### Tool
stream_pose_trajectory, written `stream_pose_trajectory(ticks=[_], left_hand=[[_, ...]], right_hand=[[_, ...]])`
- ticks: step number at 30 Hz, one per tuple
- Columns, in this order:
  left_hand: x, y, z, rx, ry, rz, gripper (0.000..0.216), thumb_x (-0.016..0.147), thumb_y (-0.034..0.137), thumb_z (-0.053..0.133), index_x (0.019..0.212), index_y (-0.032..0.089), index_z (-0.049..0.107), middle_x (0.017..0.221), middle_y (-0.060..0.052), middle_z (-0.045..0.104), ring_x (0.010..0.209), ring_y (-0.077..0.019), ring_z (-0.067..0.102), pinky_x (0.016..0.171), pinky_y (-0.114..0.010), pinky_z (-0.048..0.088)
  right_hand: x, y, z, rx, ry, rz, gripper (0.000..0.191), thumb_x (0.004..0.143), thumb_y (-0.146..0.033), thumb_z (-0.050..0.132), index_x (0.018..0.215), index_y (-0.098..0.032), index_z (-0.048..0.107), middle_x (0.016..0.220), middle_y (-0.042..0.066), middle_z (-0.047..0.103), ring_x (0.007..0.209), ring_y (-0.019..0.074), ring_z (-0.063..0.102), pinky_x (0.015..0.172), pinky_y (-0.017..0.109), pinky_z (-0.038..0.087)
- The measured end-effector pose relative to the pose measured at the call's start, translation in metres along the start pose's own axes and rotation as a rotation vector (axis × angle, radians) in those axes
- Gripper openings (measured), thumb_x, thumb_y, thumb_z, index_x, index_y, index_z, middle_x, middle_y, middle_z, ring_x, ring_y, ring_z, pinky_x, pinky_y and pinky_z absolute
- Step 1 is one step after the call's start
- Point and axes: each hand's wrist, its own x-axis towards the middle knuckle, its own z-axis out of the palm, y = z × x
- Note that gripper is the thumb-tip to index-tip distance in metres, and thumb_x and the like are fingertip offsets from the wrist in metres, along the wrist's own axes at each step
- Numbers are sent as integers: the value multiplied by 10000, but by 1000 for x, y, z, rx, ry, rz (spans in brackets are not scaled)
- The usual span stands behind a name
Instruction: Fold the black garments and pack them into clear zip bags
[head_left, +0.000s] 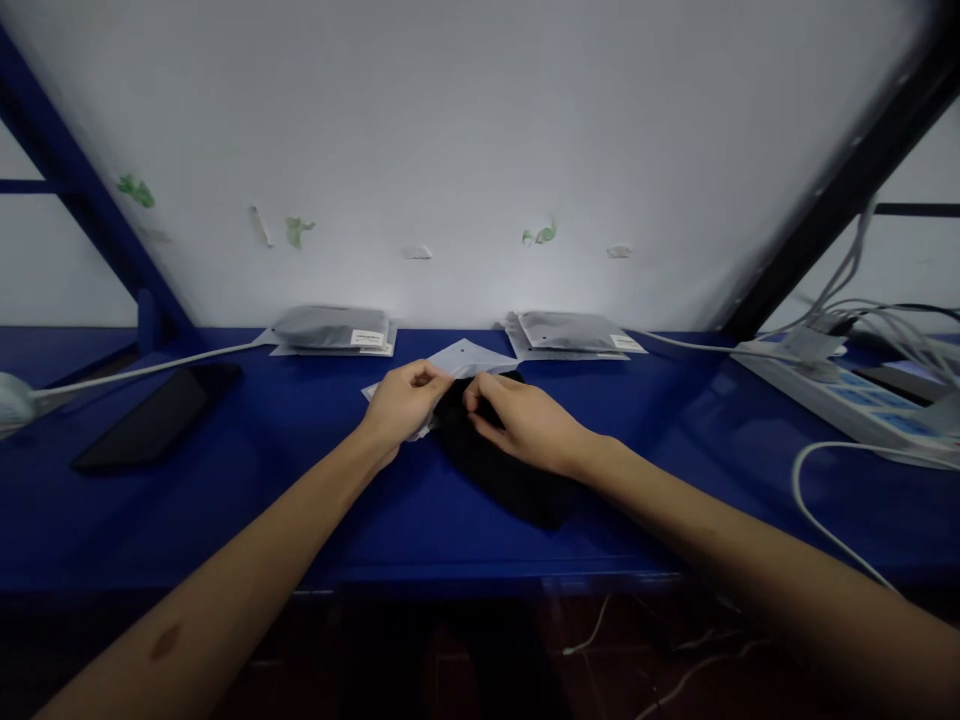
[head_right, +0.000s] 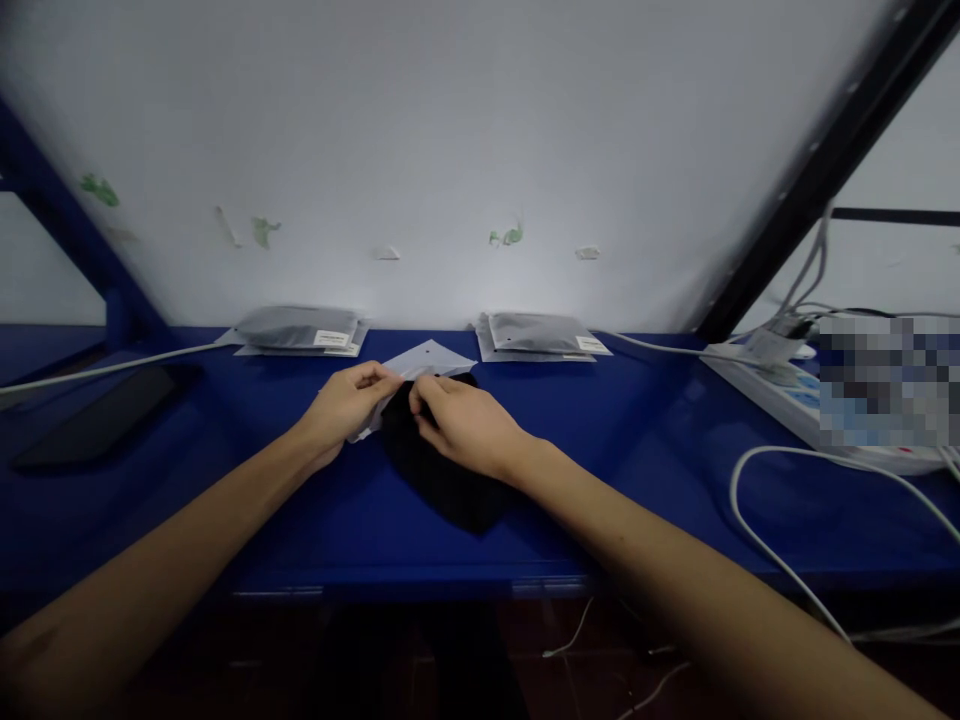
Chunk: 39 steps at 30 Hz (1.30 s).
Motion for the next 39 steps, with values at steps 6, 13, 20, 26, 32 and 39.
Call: stream_pose_trajectory(ticks=[6, 13, 20, 26, 32, 39], left_hand=[[-2, 5, -1, 207, 51, 212, 103, 834, 283, 658, 776, 207, 696, 770, -14, 708, 747, -172, 624, 719, -308, 479], [-1, 4, -3, 314, 1, 295, 79, 842, 249, 658, 802, 213, 715, 849, -15, 738, 811, -187, 638, 787, -330, 487], [2, -5, 1, 574, -8, 347, 85, 907, 218, 605, 890, 213, 689, 865, -31, 698, 818, -207, 621, 737, -324, 472], [-6, -3, -15, 900, -31, 346, 131, 946, 269, 545, 895, 203, 646, 910, -69, 678, 911, -265, 629, 758, -359, 467], [-11, 4, -23, 932, -133, 388, 100, 877, 230, 561, 786, 209, 597, 816, -27, 652, 778, -207, 599, 630, -311, 389], [-18, 7, -14, 689, -193, 552, 121, 888, 222, 551, 772, 198, 579, 678, 23, 594, 659, -140, 532, 625, -282, 379]], right_hand=[[1, 0, -1, 39, -110, -39, 151, 943, -293, 466, 960, -197, 581, 1012, 90, 663, 945, 213, 615, 861, 357, 461], [8, 6, 4, 71, -160, -67, 348, 991, -280, 410, 1249, -150, 605, 1304, 150, 630, 1201, 251, 578, 1055, 418, 412], [29, 12, 19, 41, -101, 267, 312, 996, -237, 375, 999, -131, 669, 1118, 175, 718, 1039, 250, 658, 935, 380, 462], [28, 12, 23, 55, 8, 328, 276, 974, -216, 423, 1070, -113, 661, 1174, 189, 705, 1124, 261, 639, 984, 379, 444], [21, 17, 19, 130, 69, 354, 275, 945, -161, 424, 990, -156, 696, 1108, 141, 739, 1032, 248, 665, 927, 367, 473], [23, 24, 27, 172, 165, 374, 291, 963, -142, 365, 998, -159, 653, 1141, 143, 717, 1044, 231, 652, 904, 349, 474]])
